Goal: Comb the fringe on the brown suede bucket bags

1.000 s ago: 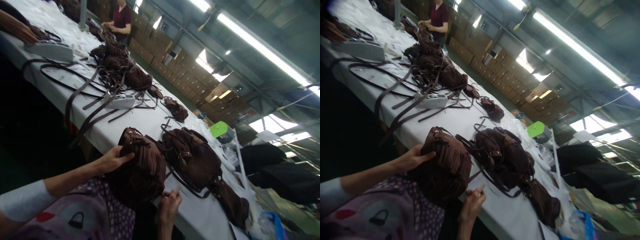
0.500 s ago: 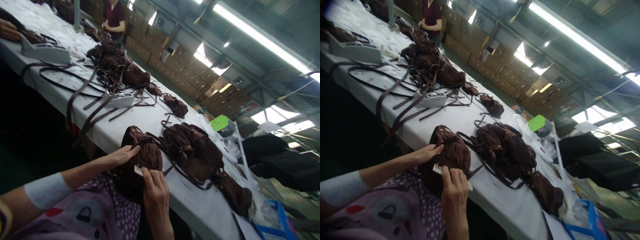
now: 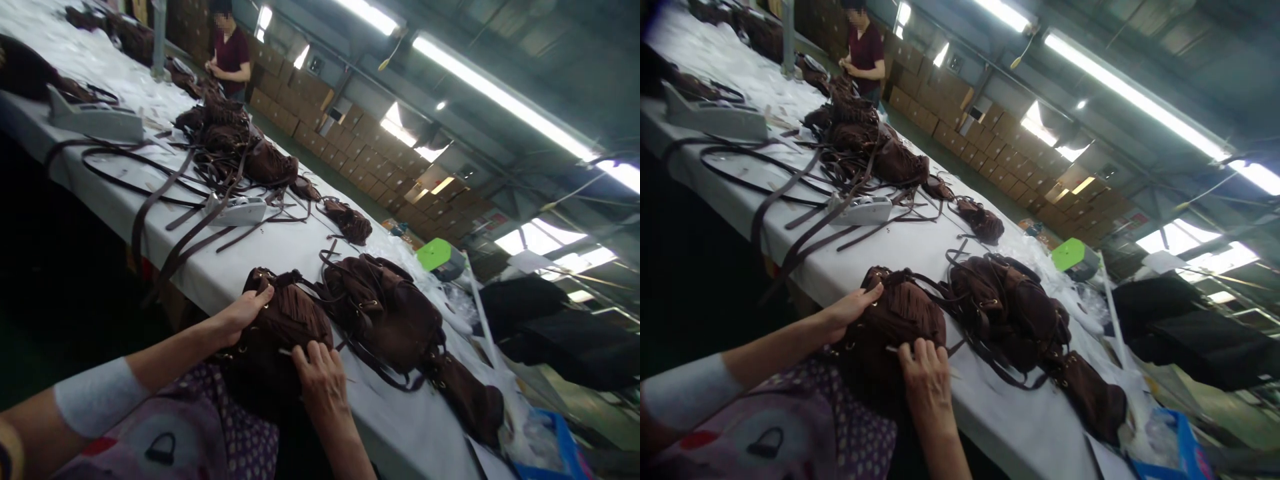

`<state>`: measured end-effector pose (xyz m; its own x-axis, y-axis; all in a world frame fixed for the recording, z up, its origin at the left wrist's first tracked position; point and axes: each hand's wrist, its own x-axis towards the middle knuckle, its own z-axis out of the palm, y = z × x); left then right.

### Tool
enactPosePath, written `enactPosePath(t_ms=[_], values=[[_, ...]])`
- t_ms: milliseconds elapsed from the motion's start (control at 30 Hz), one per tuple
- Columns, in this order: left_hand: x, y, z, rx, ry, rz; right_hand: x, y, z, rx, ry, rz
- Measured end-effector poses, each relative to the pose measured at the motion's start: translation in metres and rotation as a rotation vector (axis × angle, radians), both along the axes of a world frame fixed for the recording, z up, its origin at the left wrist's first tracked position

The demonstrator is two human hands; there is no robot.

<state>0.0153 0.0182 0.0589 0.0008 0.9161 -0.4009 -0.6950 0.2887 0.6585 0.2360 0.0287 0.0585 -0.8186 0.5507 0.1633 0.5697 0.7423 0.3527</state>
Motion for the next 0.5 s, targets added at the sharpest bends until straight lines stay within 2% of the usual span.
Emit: enactPosePath(t_ms=[100,167,233,300,367,467,500], values=[[-0.014,0.003,0.002,-0.049,-0.013,0.067,0.073,0.013,-0.019,0.055,-0.025,-0.249],[-0.021,0.004,0.001,-0.052,-0.013,0.111,0.115,0.016,-0.031,0.037,0.001,-0.403],[-0.019,0.005,-0.001,-0.034,-0.035,0.131,0.128,0.01,-0.037,0.008,0.186,-0.501],[-0.008,0.005,-0.003,-0.012,-0.063,0.134,0.104,-0.005,-0.033,0.002,0.47,-0.512],[0.008,0.003,-0.004,0.002,-0.064,0.132,0.049,-0.025,-0.025,0.011,0.711,-0.439],[0.027,-0.003,-0.002,-0.02,0.005,0.15,-0.041,-0.047,-0.017,-0.032,0.763,-0.168],[0.029,-0.006,-0.002,-0.03,0.039,0.161,-0.063,-0.048,-0.019,-0.021,0.745,-0.138]])
